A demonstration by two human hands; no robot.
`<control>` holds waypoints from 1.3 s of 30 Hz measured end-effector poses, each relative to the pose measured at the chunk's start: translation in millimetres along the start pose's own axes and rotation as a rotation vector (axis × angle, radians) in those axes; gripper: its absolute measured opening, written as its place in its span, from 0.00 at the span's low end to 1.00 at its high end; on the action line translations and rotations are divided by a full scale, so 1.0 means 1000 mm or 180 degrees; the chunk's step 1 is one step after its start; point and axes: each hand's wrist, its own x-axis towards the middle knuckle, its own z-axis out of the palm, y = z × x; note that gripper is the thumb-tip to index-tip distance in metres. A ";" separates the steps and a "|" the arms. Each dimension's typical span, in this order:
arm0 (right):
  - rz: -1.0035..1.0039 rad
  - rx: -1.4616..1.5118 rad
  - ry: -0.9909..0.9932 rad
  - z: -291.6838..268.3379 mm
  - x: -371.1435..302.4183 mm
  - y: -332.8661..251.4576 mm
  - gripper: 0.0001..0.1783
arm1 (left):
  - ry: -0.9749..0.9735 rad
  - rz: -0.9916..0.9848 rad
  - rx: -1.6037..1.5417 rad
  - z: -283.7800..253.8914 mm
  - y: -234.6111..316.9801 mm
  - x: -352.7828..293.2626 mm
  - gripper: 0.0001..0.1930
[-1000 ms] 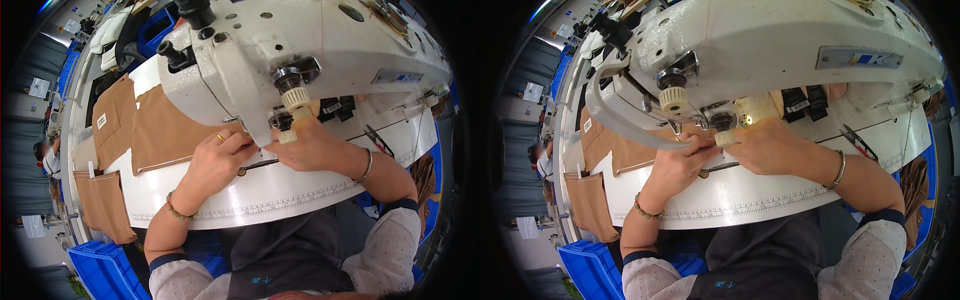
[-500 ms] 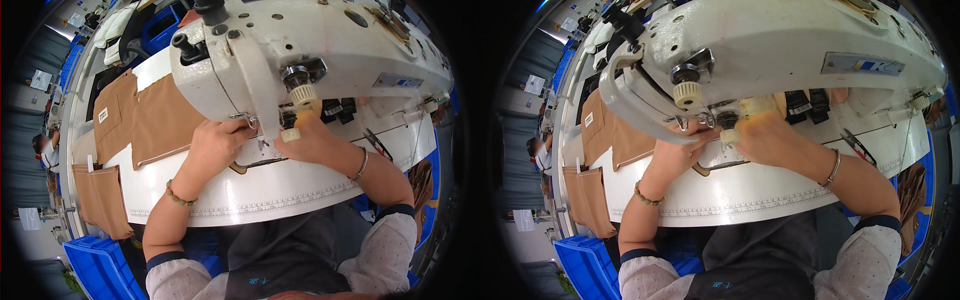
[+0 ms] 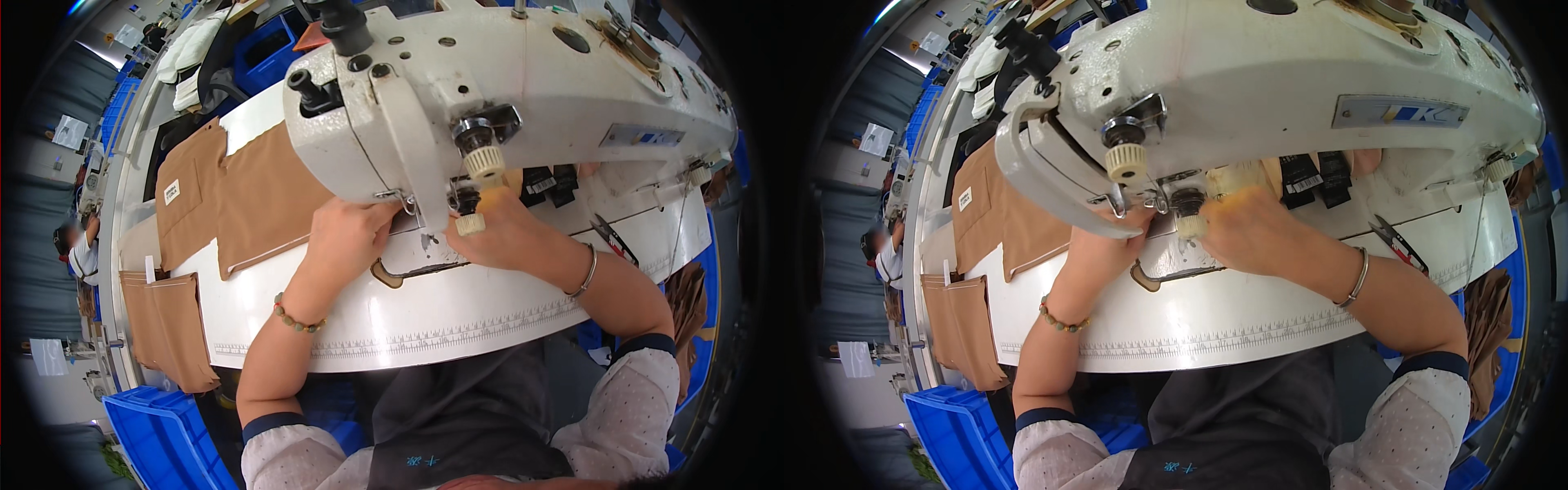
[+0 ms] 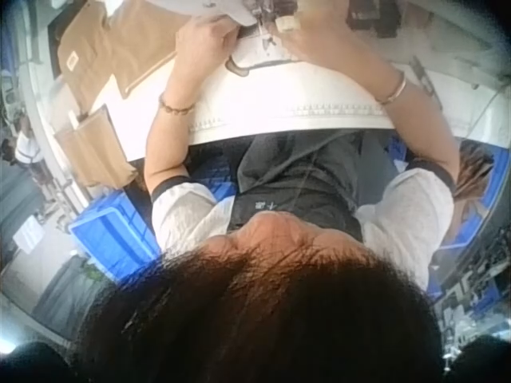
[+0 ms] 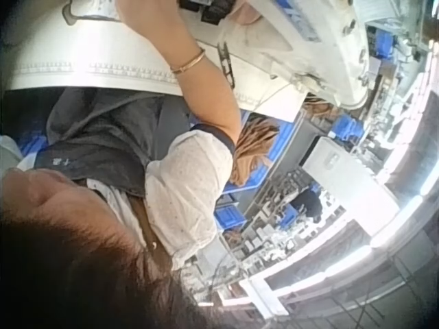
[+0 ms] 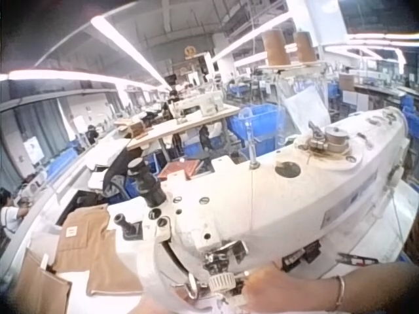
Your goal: Sewing pieces of brown leather-like material together using an industrial sewing machine.
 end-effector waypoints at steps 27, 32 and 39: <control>-0.0259 0.0271 0.1241 -0.036 -0.005 -0.134 0.31 | 0.1621 -0.1242 0.1140 -0.231 0.091 -0.093 0.12; -0.0665 0.0405 0.0358 -0.056 -0.047 -0.147 0.27 | 0.0344 -0.2482 0.0554 -0.214 0.051 -0.146 0.10; -0.0286 0.0154 0.0604 -0.021 -0.024 -0.138 0.31 | -0.0727 -0.2280 -0.0571 -0.179 0.019 -0.157 0.16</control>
